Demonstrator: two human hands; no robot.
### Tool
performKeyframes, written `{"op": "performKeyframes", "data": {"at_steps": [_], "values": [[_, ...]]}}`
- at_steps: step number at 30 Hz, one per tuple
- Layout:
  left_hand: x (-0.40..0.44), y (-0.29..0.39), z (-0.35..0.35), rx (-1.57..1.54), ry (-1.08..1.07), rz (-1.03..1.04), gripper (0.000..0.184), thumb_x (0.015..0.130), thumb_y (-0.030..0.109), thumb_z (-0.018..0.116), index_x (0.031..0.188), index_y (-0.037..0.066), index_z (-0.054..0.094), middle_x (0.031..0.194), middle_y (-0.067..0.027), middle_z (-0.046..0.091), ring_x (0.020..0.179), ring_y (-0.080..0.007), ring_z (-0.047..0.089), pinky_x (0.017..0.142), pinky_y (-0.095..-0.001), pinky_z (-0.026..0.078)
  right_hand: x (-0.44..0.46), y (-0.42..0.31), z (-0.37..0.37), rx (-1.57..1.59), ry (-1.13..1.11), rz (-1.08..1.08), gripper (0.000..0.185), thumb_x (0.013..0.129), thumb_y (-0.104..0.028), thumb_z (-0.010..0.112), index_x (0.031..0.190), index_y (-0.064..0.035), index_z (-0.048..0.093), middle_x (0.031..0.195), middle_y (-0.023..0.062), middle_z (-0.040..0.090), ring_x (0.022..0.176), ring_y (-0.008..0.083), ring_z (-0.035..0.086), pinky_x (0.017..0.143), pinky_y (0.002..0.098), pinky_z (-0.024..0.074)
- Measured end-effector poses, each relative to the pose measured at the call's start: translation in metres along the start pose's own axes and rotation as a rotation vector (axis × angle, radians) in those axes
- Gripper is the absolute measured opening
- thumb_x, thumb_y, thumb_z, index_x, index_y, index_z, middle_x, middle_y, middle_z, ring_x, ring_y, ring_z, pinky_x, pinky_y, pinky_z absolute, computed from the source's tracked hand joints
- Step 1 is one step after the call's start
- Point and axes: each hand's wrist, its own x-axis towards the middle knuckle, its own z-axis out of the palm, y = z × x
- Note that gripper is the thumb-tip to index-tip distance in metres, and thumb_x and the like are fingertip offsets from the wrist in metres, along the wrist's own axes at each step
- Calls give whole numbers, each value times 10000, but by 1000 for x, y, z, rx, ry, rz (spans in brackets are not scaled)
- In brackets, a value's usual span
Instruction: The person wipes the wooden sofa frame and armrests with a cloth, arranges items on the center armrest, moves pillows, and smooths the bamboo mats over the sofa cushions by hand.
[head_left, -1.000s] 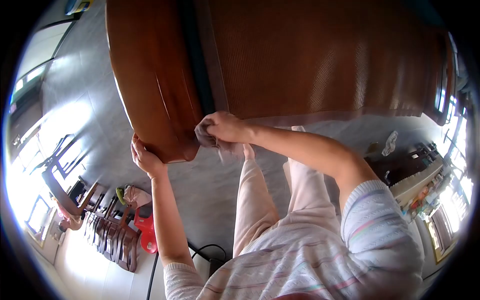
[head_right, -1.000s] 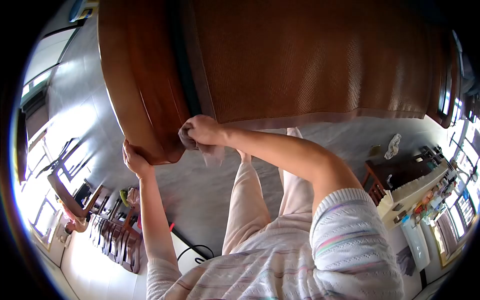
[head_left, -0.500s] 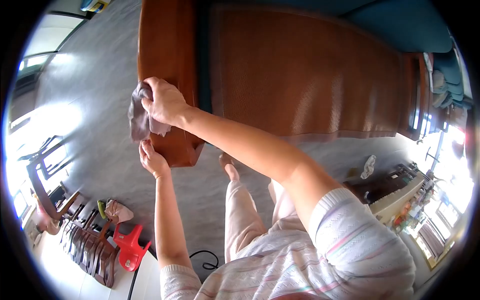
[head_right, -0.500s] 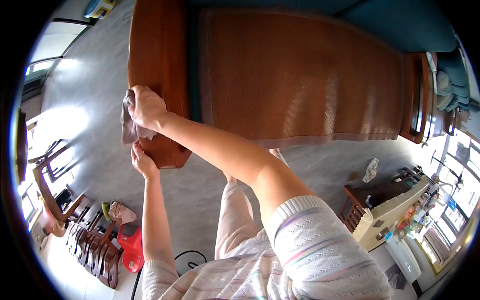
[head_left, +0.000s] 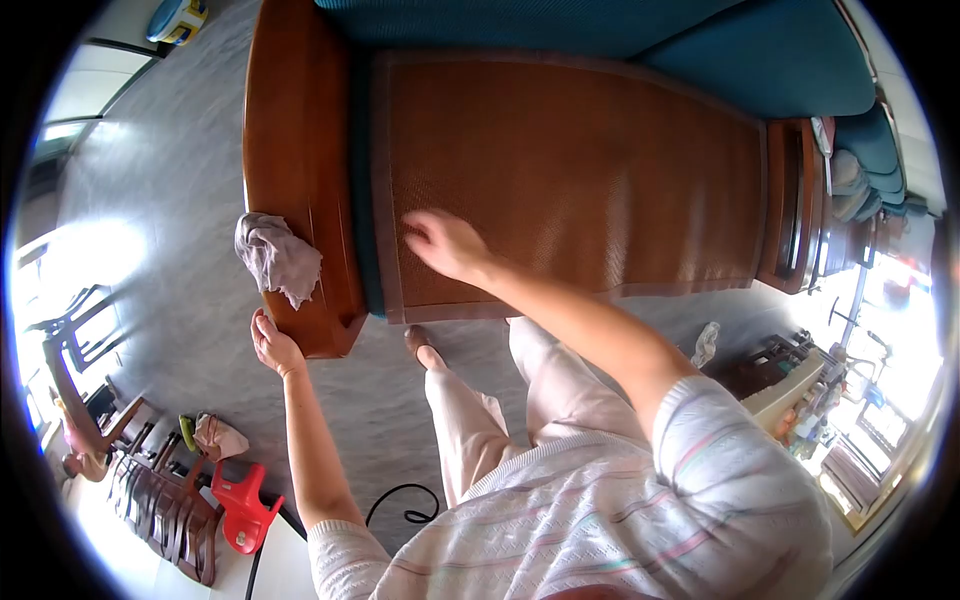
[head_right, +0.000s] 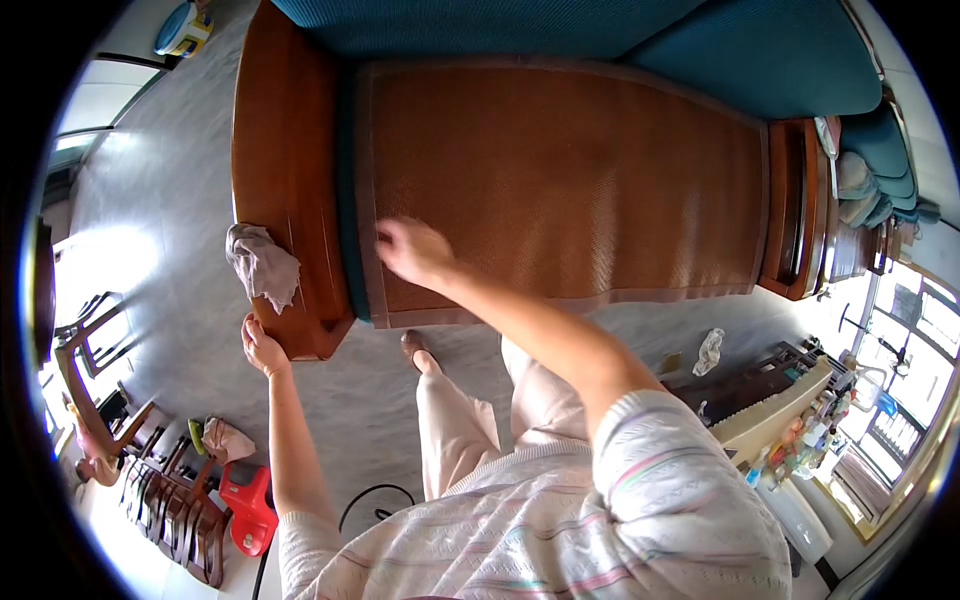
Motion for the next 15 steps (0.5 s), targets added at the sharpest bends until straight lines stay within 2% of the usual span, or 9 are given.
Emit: {"op": "performKeyframes", "data": {"at_steps": [3, 5, 6, 7, 8, 10, 11, 13, 15], "values": [[2, -5, 0, 175, 30, 82, 414, 905, 355, 349, 1082, 67, 587, 1064, -108, 600, 980, -280, 540, 837, -366, 418, -91, 78, -37, -38, -300, 381, 304, 807, -226, 542, 1052, -53, 590, 919, 162, 626, 843, 314, 606, 755, 394, 486], [2, 2, -4, 347, 61, 185, 420, 909, 359, 337, 1083, 67, 584, 1064, -111, 596, 990, -284, 530, 823, -378, 419, -154, 123, -49, -146, -331, 473, 201, 746, -222, 560, 801, -37, 614, 781, 150, 630, 750, 322, 604, 679, 419, 468], [4, 8, -6, 439, 53, 204, 399, 909, 341, 351, 1082, 66, 584, 1058, -111, 595, 991, -284, 527, 817, -382, 421, -193, 153, -46, -60, -212, 507, 186, 735, -209, 562, 731, -25, 586, 722, 132, 621, 634, 272, 604, 580, 413, 450], [5, 11, -9, 531, 45, 219, 379, 908, 322, 366, 1081, 65, 583, 1052, -110, 594, 992, -283, 523, 811, -385, 423, -220, 181, -50, 148, -328, 703, 146, 726, -177, 558, 740, -39, 604, 695, 87, 617, 539, 189, 588, 487, 358, 433], [3, 14, -12, 624, 37, 230, 358, 908, 304, 381, 1080, 63, 582, 1046, -109, 593, 993, -282, 520, 804, -389, 425, -246, 201, -59, 276, -379, 760, 128, 736, -147, 547, 800, -64, 620, 674, 36, 605, 492, 122, 560, 428, 301, 405], [-11, 58, -25, 476, 168, 470, 283, 883, 212, 453, 1084, 62, 584, 988, -130, 597, 913, -279, 550, 799, -355, 434, -264, 191, -84, 430, -256, 1147, 157, 781, -166, 555, 907, -86, 602, 690, 15, 602, 509, 128, 569, 421, 295, 407], [-21, 90, -29, 397, 225, 597, 258, 871, 166, 490, 1086, 62, 585, 958, -140, 599, 873, -278, 565, 797, -338, 439, -265, 191, -92, 491, -184, 1196, 175, 797, -184, 556, 939, -87, 589, 712, 16, 602, 524, 130, 573, 432, 294, 411], [-75, 166, 0, 21, -25, 504, 215, 846, 105, 530, 1041, 55, 605, 946, -127, 595, 845, -240, 569, 767, -317, 453, -274, 193, -99, 607, -47, 1305, 216, 829, -218, 558, 1002, -90, 563, 757, 16, 602, 554, 135, 581, 453, 292, 419], [-100, 198, 51, 175, -349, 870, 175, 835, 104, 555, 990, 70, 629, 886, -88, 599, 783, -196, 573, 709, -285, 468, -274, 199, -92, 651, 86, 1383, 244, 851, -240, 549, 1045, -94, 541, 831, 27, 603, 627, 143, 595, 493, 302, 440]]}}
